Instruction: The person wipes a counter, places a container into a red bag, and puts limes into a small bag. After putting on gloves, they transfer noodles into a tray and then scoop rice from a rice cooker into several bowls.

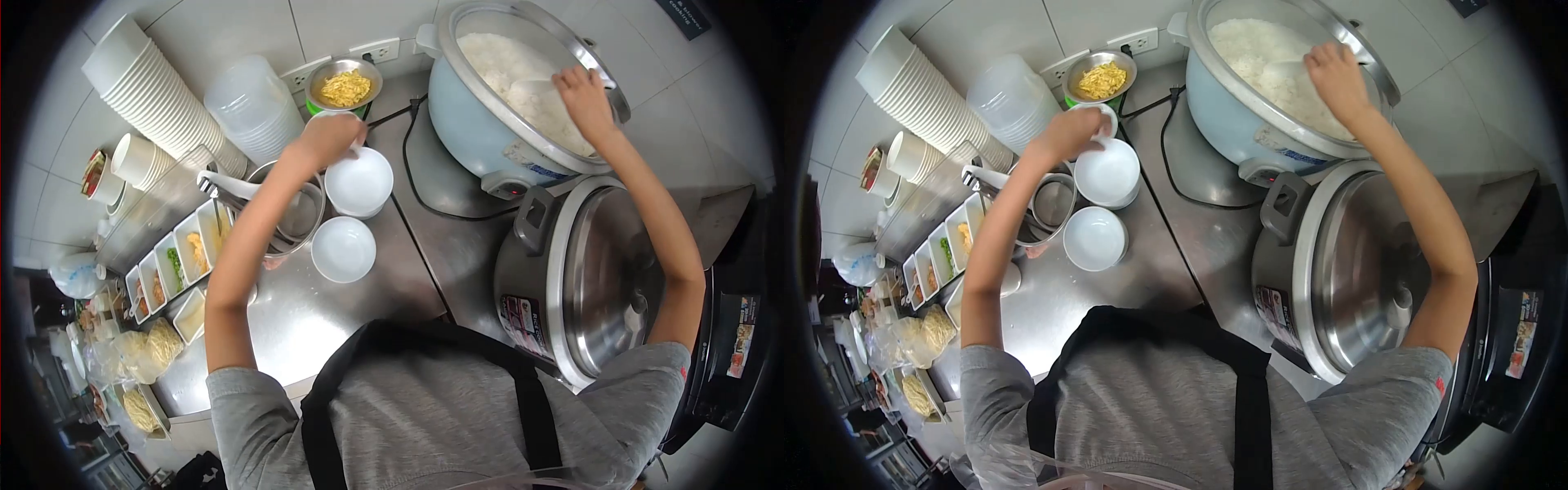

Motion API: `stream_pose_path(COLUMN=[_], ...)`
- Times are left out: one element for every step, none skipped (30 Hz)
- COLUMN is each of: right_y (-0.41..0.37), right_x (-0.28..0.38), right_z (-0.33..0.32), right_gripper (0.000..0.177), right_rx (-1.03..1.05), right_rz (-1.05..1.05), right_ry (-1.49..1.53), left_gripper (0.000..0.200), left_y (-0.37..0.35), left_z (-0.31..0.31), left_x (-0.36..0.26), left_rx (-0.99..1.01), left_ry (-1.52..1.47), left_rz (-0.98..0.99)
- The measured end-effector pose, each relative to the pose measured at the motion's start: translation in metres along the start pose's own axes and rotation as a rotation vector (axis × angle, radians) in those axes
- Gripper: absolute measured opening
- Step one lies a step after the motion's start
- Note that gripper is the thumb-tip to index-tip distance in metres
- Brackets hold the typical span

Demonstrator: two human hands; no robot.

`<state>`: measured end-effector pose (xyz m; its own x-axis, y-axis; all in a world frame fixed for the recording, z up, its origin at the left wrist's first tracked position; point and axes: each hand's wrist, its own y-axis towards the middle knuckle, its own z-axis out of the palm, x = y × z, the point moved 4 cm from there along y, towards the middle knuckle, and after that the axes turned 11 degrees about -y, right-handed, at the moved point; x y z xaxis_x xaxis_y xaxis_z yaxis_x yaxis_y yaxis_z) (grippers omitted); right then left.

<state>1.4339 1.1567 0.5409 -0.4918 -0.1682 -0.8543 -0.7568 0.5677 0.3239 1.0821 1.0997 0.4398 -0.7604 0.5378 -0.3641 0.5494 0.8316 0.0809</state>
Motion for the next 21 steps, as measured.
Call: stream_pose_path(right_y=[-0.003, -0.003, -0.002, -0.004, -0.003, -0.001, 0.001, 0.004, 0.006, 0.006, 0.006, 0.004, 0.001, -0.002, -0.004, -0.007, -0.010, -0.011, -0.013, -0.017, -0.021], right_x=[0.011, 0.009, 0.002, -0.010, -0.022, -0.032, -0.039, -0.042, -0.044, -0.043, -0.040, -0.035, -0.031, -0.027, -0.024, -0.022, -0.020, -0.017, -0.015, -0.018, -0.021], right_z=[-0.006, -0.007, -0.006, -0.004, -0.005, -0.004, -0.006, -0.010, -0.012, -0.009, 0.000, 0.009, 0.017, 0.025, 0.033, 0.043, 0.053, 0.061, 0.065, 0.069, 0.065], right_gripper=[0.022, 0.024, 0.027, 0.030, 0.030, 0.031, 0.032, 0.029, 0.026, 0.023, 0.020, 0.017, 0.014, 0.012, 0.010, 0.009, 0.010, 0.010, 0.013, 0.013, 0.013], right_rx=[0.065, 0.079, 0.098, 0.124, 0.065, 0.049, 0.031, 0.102, 0.168, 0.189, 0.206, 0.221, 0.288, 0.352, 0.415, 0.471, 0.524, 0.576, 0.550, 0.524, 0.497], right_rz=[-0.083, -0.080, -0.074, -0.062, -0.025, 0.040, 0.102, 0.135, 0.165, 0.149, 0.131, 0.107, 0.117, 0.127, 0.137, 0.196, 0.253, 0.310, 0.300, 0.315, 0.330], right_ry=[0.028, 0.088, 0.143, 0.189, 0.160, 0.133, 0.104, 0.083, 0.069, 0.028, -0.011, -0.046, -0.033, -0.021, -0.007, 0.104, 0.218, 0.335, 0.389, 0.466, 0.543], left_gripper=[0.023, 0.021, 0.020, 0.026, 0.023, 0.030, 0.029, 0.029, 0.027, 0.026, 0.025, 0.023, 0.022, 0.022, 0.020, 0.021, 0.021, 0.022, 0.021, 0.021, 0.020], left_y=[-0.025, -0.051, -0.079, -0.104, -0.128, -0.147, -0.163, -0.173, -0.176, -0.179, -0.181, -0.182, -0.184, -0.186, -0.185, -0.184, -0.183, -0.183, -0.186, -0.188, -0.188], left_z=[0.005, 0.000, 0.000, 0.007, 0.005, 0.017, 0.031, 0.047, 0.061, 0.072, 0.078, 0.082, 0.084, 0.087, 0.087, 0.087, 0.086, 0.084, 0.081, 0.076, 0.068], left_x=[-0.005, -0.025, -0.039, -0.047, -0.066, -0.066, -0.060, -0.055, -0.055, -0.053, -0.052, -0.051, -0.052, -0.052, -0.055, -0.056, -0.057, -0.058, -0.058, -0.058, -0.059], left_rx=[-0.074, -0.102, -0.136, -0.137, -0.015, -0.006, -0.038, -0.067, -0.153, -0.239, -0.327, -0.375, -0.423, -0.472, -0.508, -0.527, -0.546, -0.564, -0.560, -0.559, -0.558], left_ry=[0.093, 0.147, 0.247, 0.199, 0.224, 0.216, 0.201, 0.184, 0.117, 0.050, -0.020, -0.080, -0.141, -0.202, -0.121, -0.101, -0.080, -0.058, -0.103, -0.147, -0.192], left_rz=[-0.062, -0.159, -0.200, -0.303, -0.444, -0.506, -0.610, -0.721, -0.740, -0.764, -0.792, -0.824, -0.859, -0.895, -0.839, -0.811, -0.784, -0.758, -0.746, -0.732, -0.716])
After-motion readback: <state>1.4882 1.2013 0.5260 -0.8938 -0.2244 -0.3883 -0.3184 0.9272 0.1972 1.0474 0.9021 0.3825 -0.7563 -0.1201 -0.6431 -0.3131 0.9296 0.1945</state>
